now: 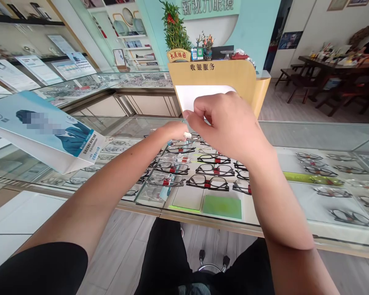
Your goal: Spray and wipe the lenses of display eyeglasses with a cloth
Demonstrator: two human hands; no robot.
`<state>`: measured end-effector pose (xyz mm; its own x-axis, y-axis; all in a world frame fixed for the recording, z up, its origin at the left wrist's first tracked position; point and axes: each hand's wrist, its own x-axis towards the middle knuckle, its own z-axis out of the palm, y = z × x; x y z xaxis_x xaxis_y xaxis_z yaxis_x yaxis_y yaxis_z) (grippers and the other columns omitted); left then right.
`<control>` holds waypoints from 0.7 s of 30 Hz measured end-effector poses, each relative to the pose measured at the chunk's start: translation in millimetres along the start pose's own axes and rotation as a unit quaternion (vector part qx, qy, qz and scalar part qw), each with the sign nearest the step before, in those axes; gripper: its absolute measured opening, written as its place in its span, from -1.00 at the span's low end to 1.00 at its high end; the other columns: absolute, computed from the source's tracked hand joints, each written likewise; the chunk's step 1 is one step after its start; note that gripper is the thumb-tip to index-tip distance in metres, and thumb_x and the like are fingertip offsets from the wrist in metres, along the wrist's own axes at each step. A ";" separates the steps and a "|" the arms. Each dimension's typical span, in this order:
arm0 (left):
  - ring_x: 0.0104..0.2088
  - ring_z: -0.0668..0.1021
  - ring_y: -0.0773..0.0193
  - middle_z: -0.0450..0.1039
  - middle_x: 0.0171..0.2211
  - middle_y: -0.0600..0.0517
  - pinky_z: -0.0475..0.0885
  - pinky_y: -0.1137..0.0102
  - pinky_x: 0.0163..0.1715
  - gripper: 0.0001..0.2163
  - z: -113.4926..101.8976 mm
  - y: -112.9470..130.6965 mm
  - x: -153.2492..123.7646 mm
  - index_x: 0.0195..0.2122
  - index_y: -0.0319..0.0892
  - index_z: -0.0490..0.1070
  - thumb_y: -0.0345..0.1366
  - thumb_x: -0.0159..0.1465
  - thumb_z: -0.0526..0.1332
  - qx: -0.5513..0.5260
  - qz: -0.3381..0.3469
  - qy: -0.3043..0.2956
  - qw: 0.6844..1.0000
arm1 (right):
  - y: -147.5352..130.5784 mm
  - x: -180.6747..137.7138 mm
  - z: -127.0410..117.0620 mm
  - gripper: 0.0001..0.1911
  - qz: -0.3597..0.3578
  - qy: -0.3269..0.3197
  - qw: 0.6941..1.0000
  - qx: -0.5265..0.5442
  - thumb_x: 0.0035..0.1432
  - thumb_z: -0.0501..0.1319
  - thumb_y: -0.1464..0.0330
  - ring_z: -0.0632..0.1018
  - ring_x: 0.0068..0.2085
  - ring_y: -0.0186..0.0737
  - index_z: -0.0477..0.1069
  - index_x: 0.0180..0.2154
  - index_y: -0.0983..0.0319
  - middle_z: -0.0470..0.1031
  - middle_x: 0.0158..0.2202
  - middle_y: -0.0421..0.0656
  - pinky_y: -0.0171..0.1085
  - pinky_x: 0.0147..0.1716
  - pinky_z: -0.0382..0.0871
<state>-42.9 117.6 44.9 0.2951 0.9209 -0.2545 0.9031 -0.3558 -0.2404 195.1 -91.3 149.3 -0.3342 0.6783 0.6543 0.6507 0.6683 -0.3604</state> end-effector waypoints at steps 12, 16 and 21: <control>0.11 0.69 -0.21 0.74 0.13 -0.26 0.50 0.18 0.04 -0.47 15.4 -9.5 3.2 0.23 -0.12 0.72 -0.13 0.23 0.49 0.012 0.024 0.016 0.999 | -0.5 -0.3 1.9 -0.42 -0.007 -0.017 1.000 0.002 0.52 0.30 0.25 0.10 -0.45 -0.24 0.07 -0.51 0.12 0.09 -0.57 -0.27 -0.10 -0.31 0.06; 0.05 0.70 -0.20 0.75 0.07 -0.28 0.49 0.19 -0.01 -0.54 18.6 -12.2 5.5 0.15 -0.17 0.74 -0.13 0.24 0.49 0.015 0.021 0.005 1.000 | 0.1 -0.2 2.8 -0.43 -0.013 -0.020 1.000 0.000 0.52 0.31 0.23 0.10 -0.45 -0.24 0.09 -0.51 0.12 0.11 -0.57 -0.27 -0.09 -0.35 0.01; 0.03 0.68 -0.15 0.75 0.07 -0.27 0.48 0.21 0.00 -0.55 22.0 -15.1 9.3 0.14 -0.19 0.74 -0.19 0.23 0.49 0.012 0.018 0.002 1.000 | -0.5 -0.9 3.4 -0.45 -0.007 -0.026 1.000 -0.014 0.52 0.28 0.20 0.09 -0.45 -0.23 0.11 -0.50 0.11 0.10 -0.58 -0.27 -0.10 -0.38 -0.01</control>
<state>-60.6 128.0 25.6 0.3284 0.9079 -0.2606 0.8839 -0.3927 -0.2541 192.7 -91.2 146.7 -0.3786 0.6838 0.6237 0.6638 0.6703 -0.3319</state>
